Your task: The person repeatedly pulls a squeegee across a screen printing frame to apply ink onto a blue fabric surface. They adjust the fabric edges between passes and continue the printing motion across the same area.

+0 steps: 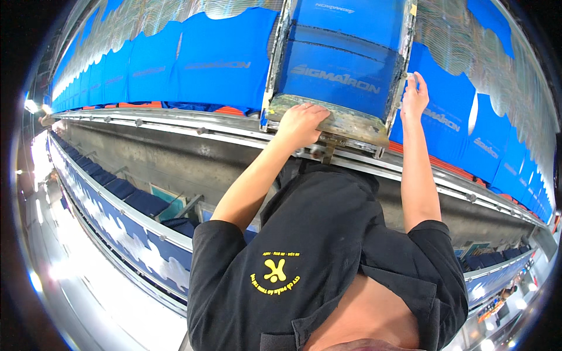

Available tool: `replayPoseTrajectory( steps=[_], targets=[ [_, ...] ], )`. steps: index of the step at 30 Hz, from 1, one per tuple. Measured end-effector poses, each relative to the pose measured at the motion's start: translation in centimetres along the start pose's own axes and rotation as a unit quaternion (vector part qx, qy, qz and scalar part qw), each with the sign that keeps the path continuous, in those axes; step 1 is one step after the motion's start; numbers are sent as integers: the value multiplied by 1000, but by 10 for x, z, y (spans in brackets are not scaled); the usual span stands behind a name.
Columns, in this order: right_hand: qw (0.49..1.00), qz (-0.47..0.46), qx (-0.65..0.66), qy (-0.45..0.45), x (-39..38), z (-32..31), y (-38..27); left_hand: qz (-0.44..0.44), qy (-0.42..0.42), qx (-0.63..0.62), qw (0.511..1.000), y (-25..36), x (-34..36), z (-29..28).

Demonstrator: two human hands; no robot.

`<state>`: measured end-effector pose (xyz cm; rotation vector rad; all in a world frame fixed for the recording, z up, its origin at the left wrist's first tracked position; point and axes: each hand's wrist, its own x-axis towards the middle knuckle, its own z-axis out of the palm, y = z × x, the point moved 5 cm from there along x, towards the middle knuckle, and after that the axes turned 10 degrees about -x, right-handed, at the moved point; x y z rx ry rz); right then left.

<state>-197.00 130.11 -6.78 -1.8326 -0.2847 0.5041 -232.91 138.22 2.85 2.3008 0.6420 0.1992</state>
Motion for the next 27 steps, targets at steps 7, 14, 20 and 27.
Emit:
replayPoseTrajectory(
  steps=[7,14,20,27],
  targets=[
    [989,-13,-147,11,-9,23,-11,-52,-181,70,980,-14,31,-27],
    [997,18,-74,-6,-5,19,-5,-23,-102,101,989,-23,118,-76],
    [996,41,-77,-17,-8,19,-4,5,-56,95,994,-60,181,-71],
    [988,-43,-149,6,6,10,10,9,-3,63,998,-47,106,-36]
  ],
)
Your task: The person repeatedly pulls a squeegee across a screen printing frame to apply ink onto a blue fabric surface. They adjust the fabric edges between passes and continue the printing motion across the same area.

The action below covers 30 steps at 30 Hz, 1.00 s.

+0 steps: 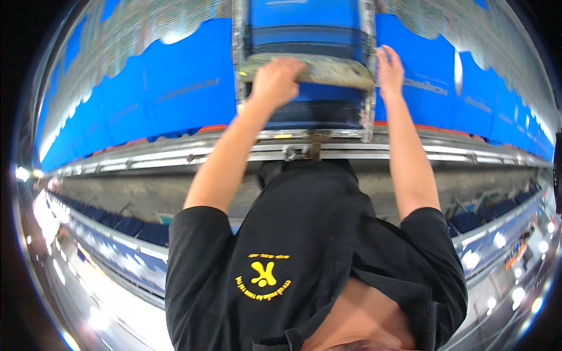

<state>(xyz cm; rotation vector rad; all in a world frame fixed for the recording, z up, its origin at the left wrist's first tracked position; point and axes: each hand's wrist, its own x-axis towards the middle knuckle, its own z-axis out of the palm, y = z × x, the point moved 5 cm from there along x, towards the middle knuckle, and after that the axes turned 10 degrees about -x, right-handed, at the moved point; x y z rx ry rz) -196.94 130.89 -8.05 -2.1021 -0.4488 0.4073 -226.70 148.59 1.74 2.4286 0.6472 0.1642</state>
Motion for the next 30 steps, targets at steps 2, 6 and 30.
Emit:
replayPoseTrajectory(
  steps=[2,6,30],
  targets=[
    [996,45,70,-38,-7,2,-8,1,13,-8,1000,11,-44,19],
    [987,86,118,-72,-13,0,-16,15,2,0,1000,38,-119,47],
    [997,3,-80,-12,8,-28,-13,-2,-143,71,987,-51,117,-49]
  ],
)
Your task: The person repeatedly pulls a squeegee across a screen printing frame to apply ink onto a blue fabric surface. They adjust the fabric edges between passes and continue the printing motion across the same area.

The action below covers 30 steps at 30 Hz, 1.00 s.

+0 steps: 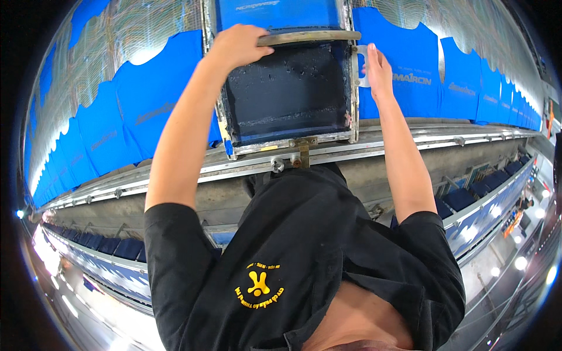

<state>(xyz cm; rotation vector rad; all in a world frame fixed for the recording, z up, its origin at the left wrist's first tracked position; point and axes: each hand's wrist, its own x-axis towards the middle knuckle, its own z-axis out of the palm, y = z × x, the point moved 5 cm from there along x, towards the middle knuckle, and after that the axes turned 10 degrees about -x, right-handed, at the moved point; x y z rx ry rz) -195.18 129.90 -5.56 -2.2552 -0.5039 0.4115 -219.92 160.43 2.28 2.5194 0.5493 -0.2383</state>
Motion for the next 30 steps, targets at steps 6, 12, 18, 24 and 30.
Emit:
replayPoseTrajectory(
  steps=[6,12,18,24,30],
  targets=[
    [888,-381,-245,-75,25,13,-150,-130,-61,73,987,-45,-30,-25],
    [843,-289,-434,-136,17,55,-148,-99,4,65,993,-48,-28,-15],
    [851,-290,-420,-119,-20,49,-129,-130,-5,62,990,-30,-64,13],
    [860,-324,-369,-139,-120,17,-72,-125,12,1,992,18,-163,74],
    [885,-343,-299,-94,-170,-3,-61,-94,61,-6,994,37,-208,89]
  ],
)
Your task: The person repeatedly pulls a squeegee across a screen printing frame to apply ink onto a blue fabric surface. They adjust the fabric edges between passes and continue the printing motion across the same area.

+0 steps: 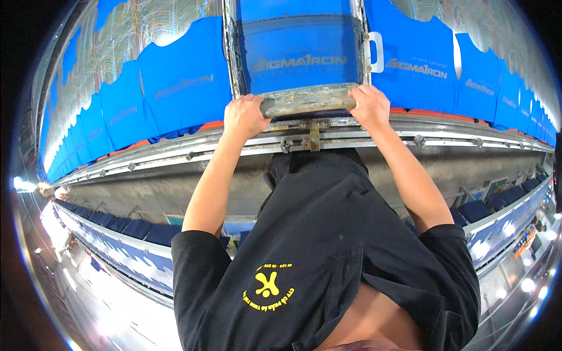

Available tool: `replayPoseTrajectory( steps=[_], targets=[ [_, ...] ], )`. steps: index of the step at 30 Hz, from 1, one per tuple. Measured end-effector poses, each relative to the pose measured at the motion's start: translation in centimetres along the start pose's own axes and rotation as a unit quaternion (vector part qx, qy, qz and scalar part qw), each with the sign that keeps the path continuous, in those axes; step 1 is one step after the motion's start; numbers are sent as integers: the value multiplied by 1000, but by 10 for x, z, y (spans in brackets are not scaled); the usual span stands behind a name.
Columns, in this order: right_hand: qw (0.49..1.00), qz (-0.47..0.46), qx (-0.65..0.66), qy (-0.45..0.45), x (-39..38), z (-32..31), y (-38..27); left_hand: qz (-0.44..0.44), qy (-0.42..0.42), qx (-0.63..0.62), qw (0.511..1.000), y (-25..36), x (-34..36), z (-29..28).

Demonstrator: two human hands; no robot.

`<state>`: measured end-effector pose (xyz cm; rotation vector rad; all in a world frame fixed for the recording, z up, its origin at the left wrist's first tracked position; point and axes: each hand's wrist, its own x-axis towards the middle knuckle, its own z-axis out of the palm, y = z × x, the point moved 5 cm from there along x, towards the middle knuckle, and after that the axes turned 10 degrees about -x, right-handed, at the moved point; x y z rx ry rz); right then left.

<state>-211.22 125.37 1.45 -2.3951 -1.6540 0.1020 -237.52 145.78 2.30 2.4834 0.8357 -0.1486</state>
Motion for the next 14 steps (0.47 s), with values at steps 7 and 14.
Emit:
replayPoseTrajectory(
  steps=[7,14],
  targets=[
    [998,-33,41,-47,36,-21,11,-55,-208,99,972,28,19,-49],
    [996,8,-72,-49,153,-37,29,-21,-134,108,985,-12,147,-98]
  ],
)
